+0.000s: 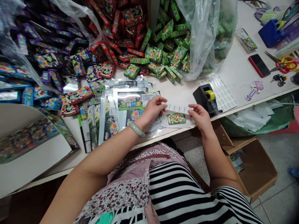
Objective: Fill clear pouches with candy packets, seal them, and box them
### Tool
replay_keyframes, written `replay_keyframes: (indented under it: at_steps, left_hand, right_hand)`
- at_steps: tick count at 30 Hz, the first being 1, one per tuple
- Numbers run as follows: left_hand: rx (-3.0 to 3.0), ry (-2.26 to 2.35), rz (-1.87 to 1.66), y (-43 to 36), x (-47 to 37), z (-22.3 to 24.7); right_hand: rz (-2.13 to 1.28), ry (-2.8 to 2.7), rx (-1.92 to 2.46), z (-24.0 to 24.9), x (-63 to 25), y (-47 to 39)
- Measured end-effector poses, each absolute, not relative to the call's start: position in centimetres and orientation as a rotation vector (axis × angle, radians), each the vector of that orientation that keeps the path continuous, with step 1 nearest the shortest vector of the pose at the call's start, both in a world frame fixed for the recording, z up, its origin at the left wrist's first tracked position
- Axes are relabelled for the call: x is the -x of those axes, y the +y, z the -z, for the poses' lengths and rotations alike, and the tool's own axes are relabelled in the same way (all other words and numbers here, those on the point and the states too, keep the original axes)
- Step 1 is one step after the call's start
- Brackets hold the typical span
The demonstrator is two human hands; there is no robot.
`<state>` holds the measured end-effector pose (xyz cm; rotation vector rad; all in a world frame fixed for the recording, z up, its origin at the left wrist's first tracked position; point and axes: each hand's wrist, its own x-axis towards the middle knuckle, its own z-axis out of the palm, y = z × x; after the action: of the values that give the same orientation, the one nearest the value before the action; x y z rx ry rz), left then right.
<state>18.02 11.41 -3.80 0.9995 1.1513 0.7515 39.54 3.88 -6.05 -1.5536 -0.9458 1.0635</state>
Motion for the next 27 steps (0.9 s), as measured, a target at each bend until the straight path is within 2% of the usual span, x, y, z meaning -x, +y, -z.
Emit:
replay_keyframes:
  at_steps: [8,12,23,27]
  left_hand:
    - [-0.942,1.110,-0.751,11.1,-18.1,3.9]
    - [-1.132,1.149,-0.728,11.4,-18.2,4.6]
    - [-1.856,1.171,-0.771,12.8,-17.3,4.4]
    - [-1.802,1.083,-0.803,13.3,-17.2,4.5]
  right_hand:
    - [-1.024,-0.884,1.573,6.5,-39.9,3.8]
    - [-1.062,-0.860,1.526,6.4,-40.0,4.0]
    - [-0.606,-1.216,1.717,5.9,-39.8,4.9]
    - [-0.794,-1.099,1.594,5.9,-39.6,5.4]
